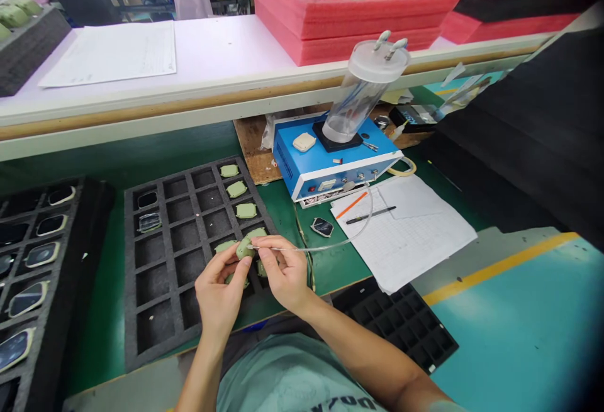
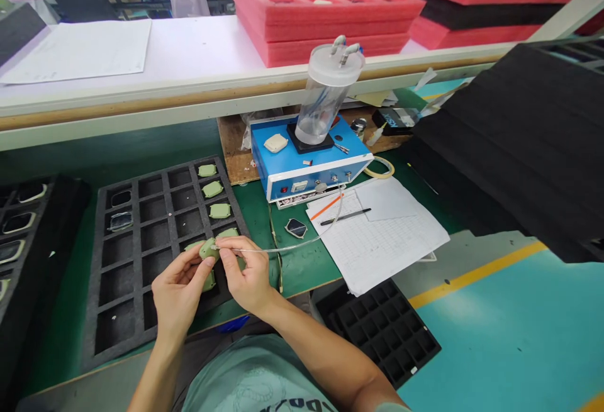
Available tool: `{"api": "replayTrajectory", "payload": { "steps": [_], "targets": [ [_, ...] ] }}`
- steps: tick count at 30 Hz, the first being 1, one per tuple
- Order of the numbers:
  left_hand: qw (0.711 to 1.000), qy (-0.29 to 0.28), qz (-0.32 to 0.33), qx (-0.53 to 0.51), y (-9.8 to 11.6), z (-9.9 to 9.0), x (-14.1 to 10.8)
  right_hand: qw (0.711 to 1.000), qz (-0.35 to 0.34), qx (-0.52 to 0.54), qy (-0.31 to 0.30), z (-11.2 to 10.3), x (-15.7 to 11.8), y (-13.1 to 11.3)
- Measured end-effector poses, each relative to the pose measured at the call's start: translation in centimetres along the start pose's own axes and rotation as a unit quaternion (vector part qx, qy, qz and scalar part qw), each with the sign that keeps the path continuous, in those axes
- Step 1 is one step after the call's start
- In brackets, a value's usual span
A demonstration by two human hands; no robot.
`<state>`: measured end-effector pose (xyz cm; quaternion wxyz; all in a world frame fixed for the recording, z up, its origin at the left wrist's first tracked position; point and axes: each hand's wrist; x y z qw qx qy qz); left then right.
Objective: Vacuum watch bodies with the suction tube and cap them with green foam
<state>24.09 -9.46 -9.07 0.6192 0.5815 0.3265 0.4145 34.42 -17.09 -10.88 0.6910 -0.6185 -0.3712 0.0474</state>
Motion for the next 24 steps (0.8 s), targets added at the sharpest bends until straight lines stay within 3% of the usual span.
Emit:
{"api": "replayTrajectory", "payload": {
  "steps": [24],
  "targets": [
    [1.000,0.000,-0.007,0.007,0.20,-0.04,-0.12,1.000,0.008,0.000,0.002,0.03,-0.24,-0.05]
  ]
}}
Point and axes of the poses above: each hand's wrist, its own x-axis towards the middle knuckle, its own z-axis out of the palm, y = z × x, and after that the axes turned 10 degrees about -x, right-handed
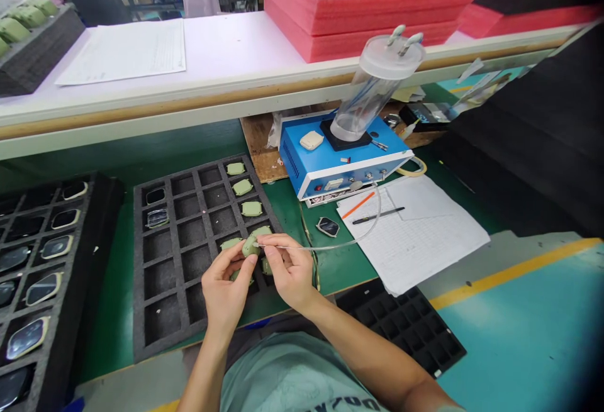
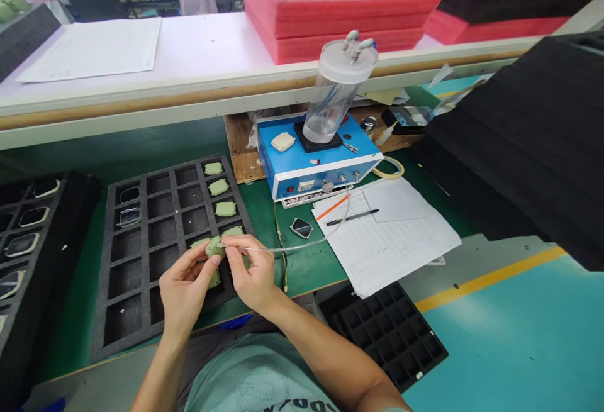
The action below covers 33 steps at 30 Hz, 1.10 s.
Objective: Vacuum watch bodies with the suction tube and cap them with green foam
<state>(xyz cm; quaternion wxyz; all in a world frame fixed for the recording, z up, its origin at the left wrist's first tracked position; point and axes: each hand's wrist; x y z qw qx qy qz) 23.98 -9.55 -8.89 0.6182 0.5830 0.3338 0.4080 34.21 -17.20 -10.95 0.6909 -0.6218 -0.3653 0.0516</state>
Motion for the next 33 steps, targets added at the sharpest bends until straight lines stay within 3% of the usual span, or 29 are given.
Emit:
{"api": "replayTrajectory", "payload": {
  "steps": [16,21,23,26,30,33],
  "targets": [
    [1.000,-0.002,-0.003,0.007,-0.1,0.2,-0.1,1.000,0.002,-0.009,0.001,0.0,0.2,0.0],
    [0.993,-0.041,0.051,0.103,1.1,-0.2,-0.5,1.000,0.008,-0.003,0.013,-0.2,-0.1,-0.3],
    [0.975,-0.074,0.094,0.189,2.0,-0.9,0.6,1.000,0.019,0.007,0.019,-0.2,-0.3,-0.2],
    [0.925,-0.101,0.129,0.343,3.3,-2.0,3.9,0.999,0.029,0.018,0.019,-0.1,-0.7,0.0],
    [0.851,-0.198,0.093,0.477,4.3,-2.5,8.5,0.999,0.037,0.020,0.015,-0.1,-1.2,0.1],
    [0.843,-0.218,0.079,0.485,4.8,-2.7,10.2,0.999,0.038,-0.002,0.010,-0.2,-1.4,0.0]
  ]
}}
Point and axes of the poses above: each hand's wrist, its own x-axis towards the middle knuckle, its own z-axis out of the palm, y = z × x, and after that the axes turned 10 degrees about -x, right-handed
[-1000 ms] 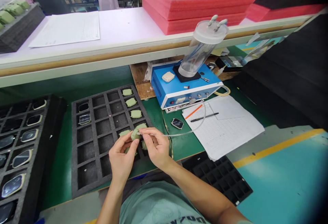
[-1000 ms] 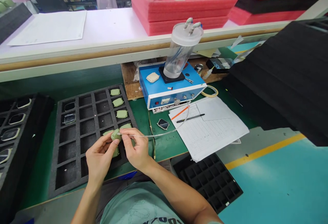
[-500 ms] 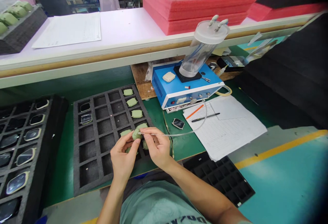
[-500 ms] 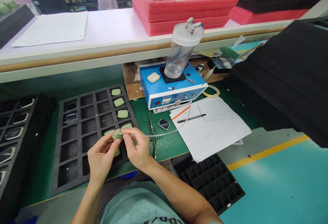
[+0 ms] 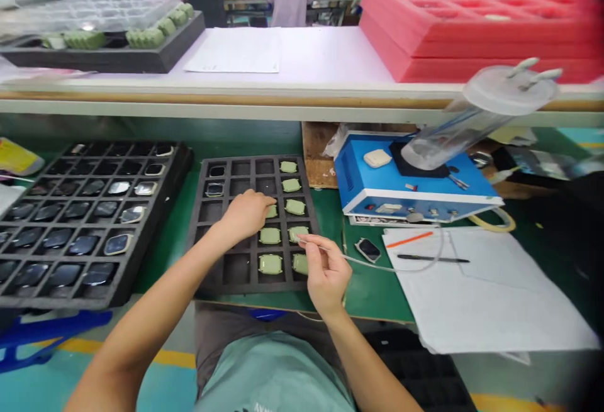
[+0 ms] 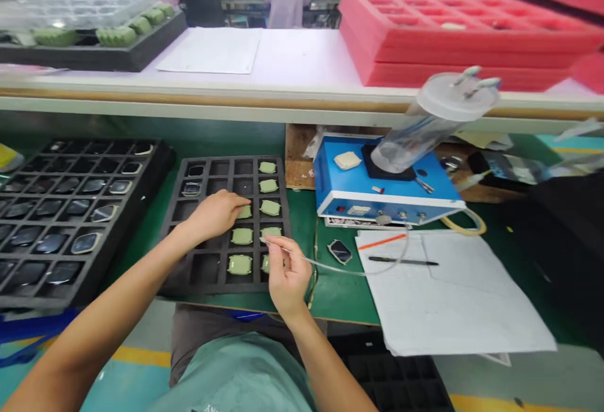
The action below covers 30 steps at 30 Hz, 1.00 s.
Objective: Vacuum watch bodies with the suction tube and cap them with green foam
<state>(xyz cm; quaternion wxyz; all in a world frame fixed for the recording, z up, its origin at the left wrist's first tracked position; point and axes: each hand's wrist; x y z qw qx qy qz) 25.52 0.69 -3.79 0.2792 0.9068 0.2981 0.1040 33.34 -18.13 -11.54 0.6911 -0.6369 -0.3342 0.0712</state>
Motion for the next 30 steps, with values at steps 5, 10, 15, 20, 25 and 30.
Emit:
{"api": "replayTrajectory", "payload": {
  "steps": [5,10,15,20,25,30],
  "targets": [
    [0.989,0.137,-0.061,0.021,-3.4,-3.6,-0.6,1.000,-0.002,-0.009,-0.015,-0.1,0.0,0.1],
    [0.983,0.130,-0.111,0.061,-7.7,-6.6,-0.7,1.000,-0.007,-0.029,-0.012,0.2,0.4,-0.2],
    [0.979,0.127,-0.081,0.138,-7.5,-7.0,-0.7,0.999,0.011,-0.037,-0.005,0.6,0.9,-0.6],
    [0.977,0.191,-0.068,-0.059,-3.5,-2.6,-4.1,0.999,0.015,-0.019,0.023,0.8,0.8,-0.6],
    [0.855,0.203,-0.104,-0.466,2.1,5.5,-7.3,0.999,-0.017,-0.025,0.036,0.5,0.6,-0.3],
    [0.818,0.211,-0.108,-0.525,3.6,8.4,-8.0,0.999,-0.026,-0.032,0.010,0.0,-0.2,0.7]
  ]
}}
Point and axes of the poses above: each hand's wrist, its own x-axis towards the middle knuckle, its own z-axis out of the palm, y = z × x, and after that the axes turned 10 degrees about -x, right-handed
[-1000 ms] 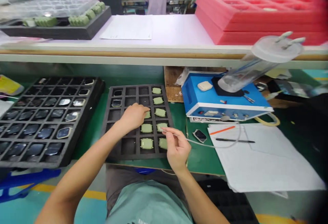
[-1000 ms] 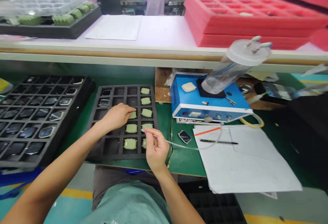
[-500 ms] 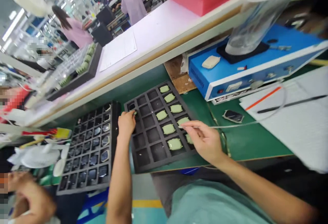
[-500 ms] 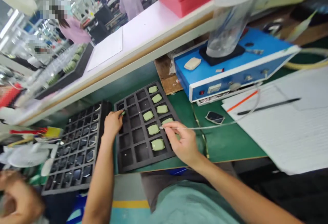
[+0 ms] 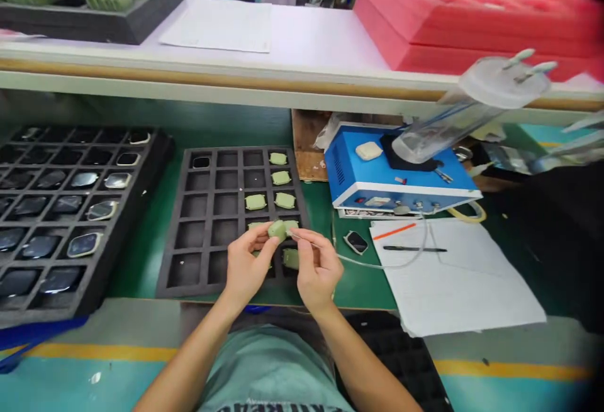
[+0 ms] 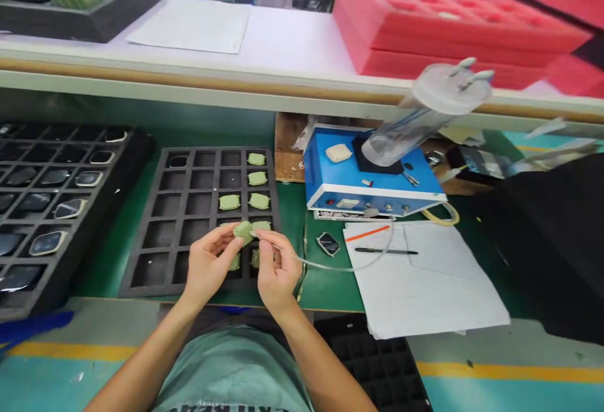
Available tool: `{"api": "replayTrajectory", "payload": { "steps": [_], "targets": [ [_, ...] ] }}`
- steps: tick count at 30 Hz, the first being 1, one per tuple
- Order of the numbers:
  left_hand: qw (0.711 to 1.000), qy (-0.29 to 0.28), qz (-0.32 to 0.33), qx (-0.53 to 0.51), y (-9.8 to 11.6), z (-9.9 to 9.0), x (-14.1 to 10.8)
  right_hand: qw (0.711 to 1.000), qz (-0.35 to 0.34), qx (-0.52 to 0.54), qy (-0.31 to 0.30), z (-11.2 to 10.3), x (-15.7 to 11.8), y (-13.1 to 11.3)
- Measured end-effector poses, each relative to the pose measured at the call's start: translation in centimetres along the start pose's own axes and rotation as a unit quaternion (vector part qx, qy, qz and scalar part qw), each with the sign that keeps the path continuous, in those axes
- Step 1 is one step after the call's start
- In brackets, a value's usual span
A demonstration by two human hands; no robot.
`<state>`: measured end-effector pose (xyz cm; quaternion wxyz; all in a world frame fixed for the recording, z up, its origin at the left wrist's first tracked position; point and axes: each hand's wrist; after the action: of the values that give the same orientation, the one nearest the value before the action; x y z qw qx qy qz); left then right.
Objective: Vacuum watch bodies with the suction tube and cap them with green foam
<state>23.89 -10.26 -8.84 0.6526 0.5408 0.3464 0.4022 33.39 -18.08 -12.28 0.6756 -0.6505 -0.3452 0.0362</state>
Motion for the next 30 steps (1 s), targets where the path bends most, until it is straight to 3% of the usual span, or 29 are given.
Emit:
{"api": "replayTrajectory", "payload": {
  "steps": [30],
  "targets": [
    [0.998,-0.018,0.033,0.051,-0.64,-0.33,-0.31,1.000,-0.007,0.004,-0.019,-0.29,0.40,-0.41]
  ]
}}
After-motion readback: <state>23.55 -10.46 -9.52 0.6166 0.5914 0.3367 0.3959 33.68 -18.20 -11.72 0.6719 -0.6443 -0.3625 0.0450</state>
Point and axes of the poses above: each hand's wrist, its own x-axis towards the middle knuckle, its own z-axis out of the palm, y = z × x, and after that the axes turned 10 degrees about -x, right-handed
